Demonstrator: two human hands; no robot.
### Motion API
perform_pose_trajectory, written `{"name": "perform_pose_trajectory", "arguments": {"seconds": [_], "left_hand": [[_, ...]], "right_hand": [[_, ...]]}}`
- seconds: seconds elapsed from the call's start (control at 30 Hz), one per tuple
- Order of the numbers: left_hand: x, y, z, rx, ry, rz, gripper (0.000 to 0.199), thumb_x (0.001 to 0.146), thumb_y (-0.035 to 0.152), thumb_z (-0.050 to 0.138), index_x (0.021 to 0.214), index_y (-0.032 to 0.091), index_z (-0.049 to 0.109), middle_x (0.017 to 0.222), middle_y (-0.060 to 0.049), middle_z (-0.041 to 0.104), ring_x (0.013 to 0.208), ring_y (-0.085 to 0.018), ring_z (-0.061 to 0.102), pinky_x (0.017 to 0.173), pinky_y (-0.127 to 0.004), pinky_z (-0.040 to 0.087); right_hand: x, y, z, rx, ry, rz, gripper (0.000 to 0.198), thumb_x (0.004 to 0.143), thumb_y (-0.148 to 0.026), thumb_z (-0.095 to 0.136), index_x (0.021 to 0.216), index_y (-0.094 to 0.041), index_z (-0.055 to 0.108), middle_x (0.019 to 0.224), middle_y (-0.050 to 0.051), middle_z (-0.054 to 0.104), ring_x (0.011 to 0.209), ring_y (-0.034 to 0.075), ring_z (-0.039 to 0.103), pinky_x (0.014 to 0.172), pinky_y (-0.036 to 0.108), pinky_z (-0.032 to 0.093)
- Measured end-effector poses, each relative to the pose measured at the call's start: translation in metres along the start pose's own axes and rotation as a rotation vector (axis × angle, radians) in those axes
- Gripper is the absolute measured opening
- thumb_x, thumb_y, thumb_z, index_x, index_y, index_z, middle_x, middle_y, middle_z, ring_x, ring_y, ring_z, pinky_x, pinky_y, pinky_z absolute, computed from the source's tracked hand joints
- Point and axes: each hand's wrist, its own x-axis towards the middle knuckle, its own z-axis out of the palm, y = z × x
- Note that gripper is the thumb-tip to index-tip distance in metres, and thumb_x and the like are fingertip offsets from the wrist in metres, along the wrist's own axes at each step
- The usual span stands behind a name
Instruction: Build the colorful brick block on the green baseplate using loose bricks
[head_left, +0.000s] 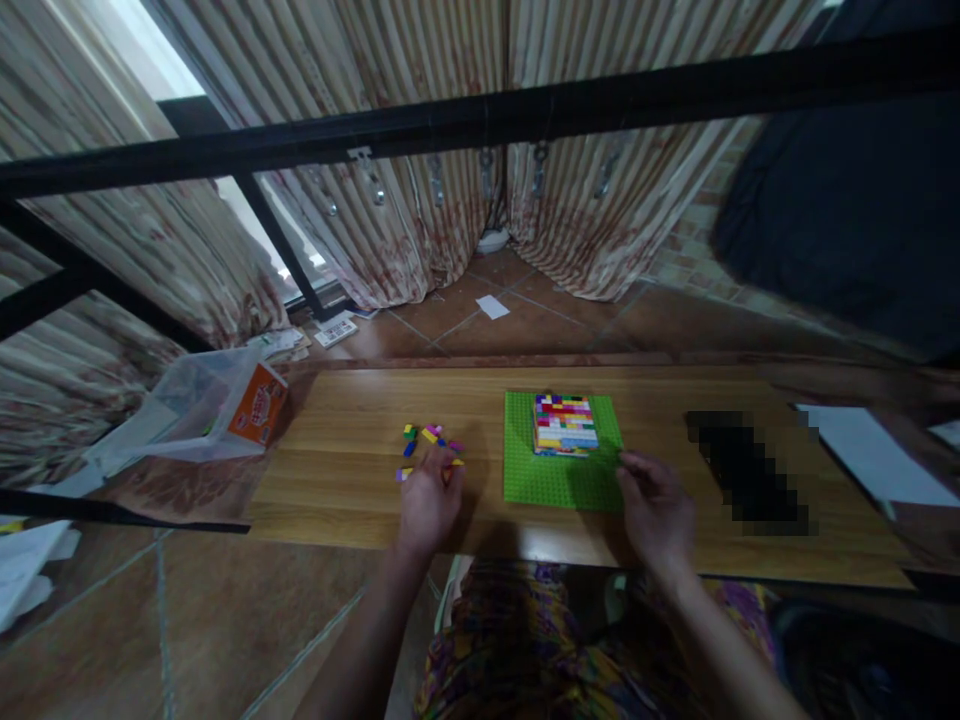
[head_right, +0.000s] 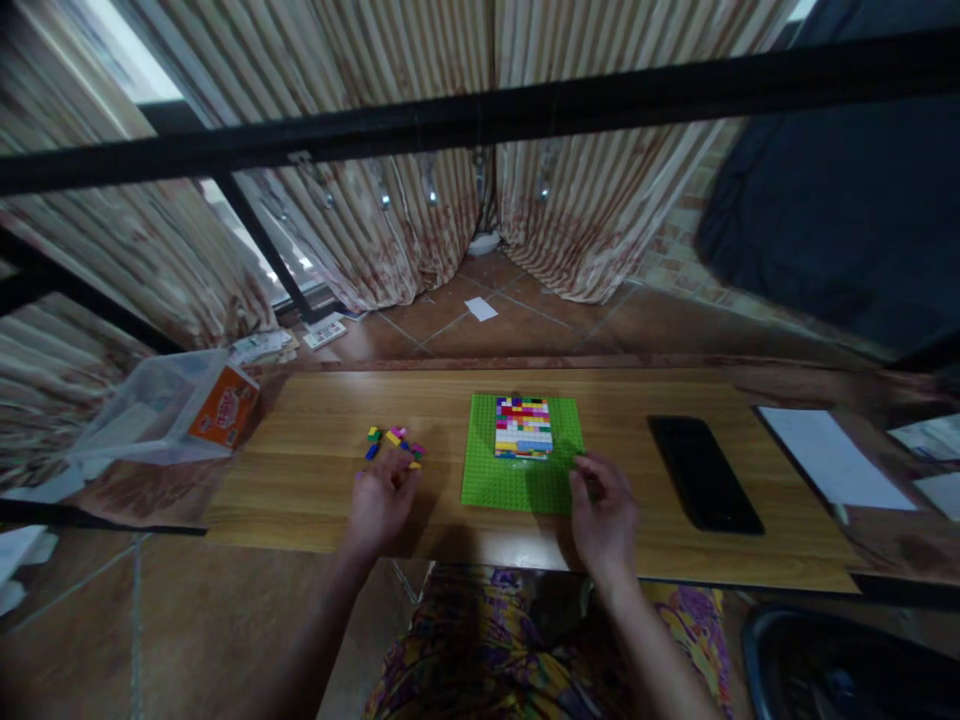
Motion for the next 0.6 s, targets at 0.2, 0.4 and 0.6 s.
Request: {"name": "perform_pose_trajectory", "arguments": {"seconds": [0.2,0.4,0.6], "left_hand": [[-0.004,0.024,0.019,-0.189,-0.035,0.038,0.010,0.086,0.026,0.052,0.085,0.019,0.059,0.080,0.000,0.066,0.069,-0.011,0.061,0.068,-0.023,0.045],[-0.023,0.014,0.021,-0.123,-0.070,0.058,0.009,0.087,0.024,0.050,0.085,0.020,0.058,0.081,0.000,0.066,0.073,-0.012,0.061,0.067,-0.022,0.043],[-0.032,-0.012,0.009,0.091,-0.011,-0.053,0.009,0.089,0.025,0.051,0.088,0.021,0.059,0.088,-0.002,0.067,0.082,-0.014,0.064,0.071,-0.023,0.043]], "right_hand": [[-0.009,0.008,-0.002,-0.079,-0.037,-0.082,0.026,0.085,-0.040,0.053,0.094,-0.020,0.066,0.105,0.011,0.064,0.098,0.025,0.060,0.090,0.047,0.047],[-0.011,0.009,-0.003,-0.122,-0.032,-0.114,0.026,0.085,-0.040,0.053,0.094,-0.019,0.066,0.105,0.011,0.064,0.098,0.026,0.060,0.091,0.047,0.045],[-0.011,0.012,-0.002,-0.146,-0.053,-0.127,0.028,0.083,-0.043,0.054,0.090,-0.020,0.067,0.104,0.011,0.065,0.098,0.028,0.060,0.090,0.047,0.046]]}}
